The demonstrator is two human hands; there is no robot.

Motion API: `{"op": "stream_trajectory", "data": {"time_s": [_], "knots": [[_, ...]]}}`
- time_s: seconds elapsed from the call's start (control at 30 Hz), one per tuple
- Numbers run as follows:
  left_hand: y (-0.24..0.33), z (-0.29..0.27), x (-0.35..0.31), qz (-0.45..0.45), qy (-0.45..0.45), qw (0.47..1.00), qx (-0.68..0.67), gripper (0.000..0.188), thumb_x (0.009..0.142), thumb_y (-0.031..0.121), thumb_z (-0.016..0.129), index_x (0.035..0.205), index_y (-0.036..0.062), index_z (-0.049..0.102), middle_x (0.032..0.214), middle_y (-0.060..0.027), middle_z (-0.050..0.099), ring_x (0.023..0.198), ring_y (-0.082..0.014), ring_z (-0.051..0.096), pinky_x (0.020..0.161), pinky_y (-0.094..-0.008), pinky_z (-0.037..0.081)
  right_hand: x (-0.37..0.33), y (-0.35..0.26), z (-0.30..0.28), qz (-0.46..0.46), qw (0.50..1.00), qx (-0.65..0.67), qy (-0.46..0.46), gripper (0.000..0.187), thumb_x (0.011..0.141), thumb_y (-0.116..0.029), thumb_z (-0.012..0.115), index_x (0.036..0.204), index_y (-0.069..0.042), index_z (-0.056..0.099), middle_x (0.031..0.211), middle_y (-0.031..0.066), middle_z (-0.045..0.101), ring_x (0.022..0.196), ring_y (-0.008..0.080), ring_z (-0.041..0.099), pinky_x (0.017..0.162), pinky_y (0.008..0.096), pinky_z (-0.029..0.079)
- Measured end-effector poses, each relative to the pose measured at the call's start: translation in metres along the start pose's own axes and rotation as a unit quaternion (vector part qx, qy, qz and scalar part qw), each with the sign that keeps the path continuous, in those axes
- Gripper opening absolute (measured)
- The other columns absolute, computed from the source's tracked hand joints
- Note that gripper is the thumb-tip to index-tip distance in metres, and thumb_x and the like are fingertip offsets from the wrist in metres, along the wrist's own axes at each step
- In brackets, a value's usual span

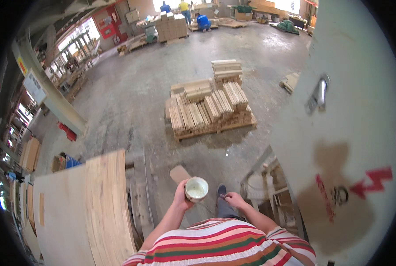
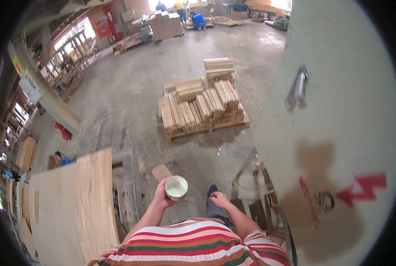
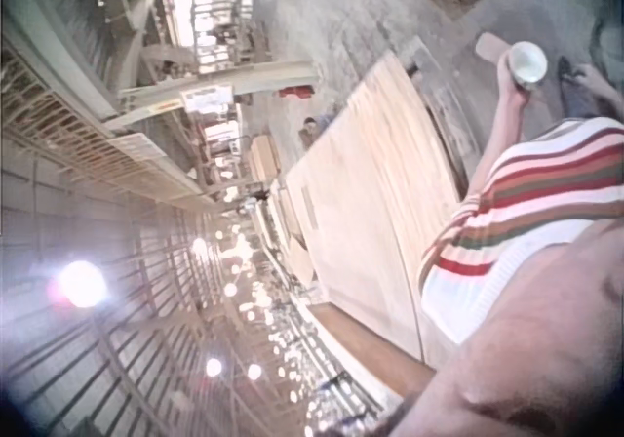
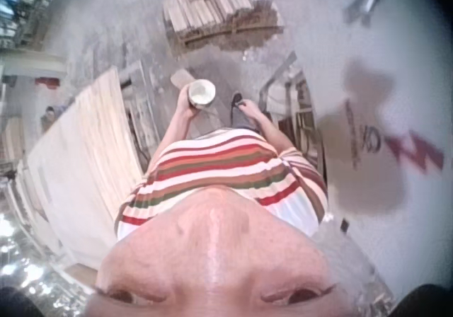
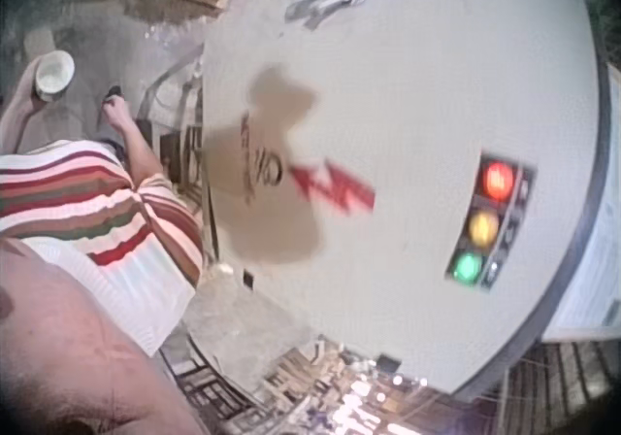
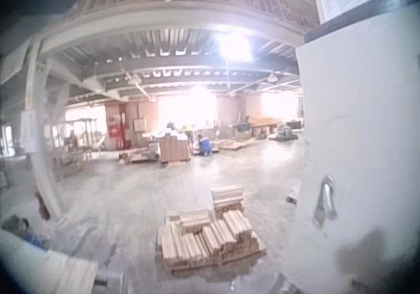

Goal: The person handles curved wooden chair parts, then applies glue to a wooden chair frame using a brush. They walk to a station to mix a yellow liquid into a container, then return to the frame and use a pneumatic nail gun to fasten the parts together.

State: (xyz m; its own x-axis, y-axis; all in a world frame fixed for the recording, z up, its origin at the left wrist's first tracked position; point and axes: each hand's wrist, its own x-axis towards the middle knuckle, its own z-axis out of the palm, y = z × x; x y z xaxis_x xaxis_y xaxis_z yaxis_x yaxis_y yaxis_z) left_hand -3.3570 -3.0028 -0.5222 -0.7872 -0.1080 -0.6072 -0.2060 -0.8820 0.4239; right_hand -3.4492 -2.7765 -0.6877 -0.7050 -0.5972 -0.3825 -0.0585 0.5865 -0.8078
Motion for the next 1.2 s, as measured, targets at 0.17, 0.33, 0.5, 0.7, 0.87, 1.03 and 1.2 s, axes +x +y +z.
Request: {"op": "stream_trajectory", "data": {"time_s": [0.17,0.33,0.5,0.7,0.87,1.03,1.2], "knots": [[0.075,0.039,0.080,0.077,0.014,0.997,-0.018,0.042,0.088,0.033,0.036,0.109,0.0029,0.057,0.105,-0.0142,0.062,0.098,-0.0307,0.059,0.086,-0.0476,0.048,0.182,-0.081,-0.076,-0.094,0.972,-0.179,-0.116,0.029,0.076,-0.019,0.052,0.099,-0.006,0.064,0.099,0.0200,0.063,0.093,0.0345,0.060,0.082,0.0414,0.048],[0.122,0.084,0.140,0.068,-0.014,0.995,-0.069,0.044,0.088,0.036,0.035,0.111,0.0049,0.055,0.108,-0.0161,0.059,0.103,-0.0354,0.056,0.087,-0.0561,0.045,0.312,-0.154,-0.160,-0.171,0.971,-0.164,0.041,0.020,0.077,-0.015,0.050,0.088,-0.007,0.064,0.089,0.0154,0.065,0.086,0.0326,0.062,0.076,0.0425,0.049],[0.168,0.094,0.204,0.057,0.031,0.997,-0.046,0.039,0.086,0.035,0.039,0.111,0.0096,0.056,0.108,-0.0122,0.060,0.103,-0.0359,0.056,0.082,-0.0600,0.045,0.397,-0.183,-0.239,-0.069,0.979,-0.190,0.018,0.024,0.075,-0.018,0.054,0.095,-0.008,0.064,0.093,0.0139,0.065,0.091,0.0303,0.061,0.077,0.0410,0.049],[0.271,0.088,0.319,0.054,0.153,0.986,0.044,0.040,0.084,0.039,0.042,0.102,0.0085,0.060,0.099,-0.0098,0.063,0.090,-0.0297,0.061,0.075,-0.0519,0.051,0.432,-0.103,-0.343,0.031,0.976,-0.076,0.202,0.026,0.075,-0.019,0.054,0.098,-0.011,0.063,0.098,0.0134,0.064,0.093,0.0303,0.061,0.080,0.0409,0.048],[0.349,0.170,0.443,0.048,0.096,0.985,0.136,0.039,0.087,0.036,0.042,0.109,0.0091,0.058,0.107,-0.0076,0.061,0.097,-0.0252,0.060,0.079,-0.0442,0.052,0.344,-0.003,-0.419,0.302,0.893,-0.049,0.329,0.030,0.076,-0.020,0.051,0.102,-0.015,0.065,0.106,0.0138,0.062,0.099,0.0312,0.059,0.083,0.0410,0.047],[0.355,0.320,0.553,0.021,-0.054,0.968,0.244,0.036,0.089,0.032,0.043,0.110,0.0065,0.057,0.107,-0.0074,0.061,0.098,-0.0232,0.060,0.080,-0.0399,0.052,0.228,0.057,-0.497,0.422,0.667,0.026,0.613,0.025,0.081,-0.031,0.052,0.092,-0.011,0.063,0.092,0.0130,0.065,0.088,0.0320,0.062,0.077,0.0408,0.048],[0.263,0.443,0.620,-0.046,-0.166,0.954,0.245,0.034,0.089,0.030,0.043,0.109,0.0076,0.058,0.105,-0.0065,0.062,0.098,-0.0237,0.060,0.082,-0.0408,0.051,0.127,0.098,-0.582,0.477,0.444,-0.007,0.759,0.049,0.077,-0.024,0.059,0.124,-0.014,0.046,0.122,0.0127,0.051,0.107,0.0323,0.053,0.087,0.0415,0.044]]}}
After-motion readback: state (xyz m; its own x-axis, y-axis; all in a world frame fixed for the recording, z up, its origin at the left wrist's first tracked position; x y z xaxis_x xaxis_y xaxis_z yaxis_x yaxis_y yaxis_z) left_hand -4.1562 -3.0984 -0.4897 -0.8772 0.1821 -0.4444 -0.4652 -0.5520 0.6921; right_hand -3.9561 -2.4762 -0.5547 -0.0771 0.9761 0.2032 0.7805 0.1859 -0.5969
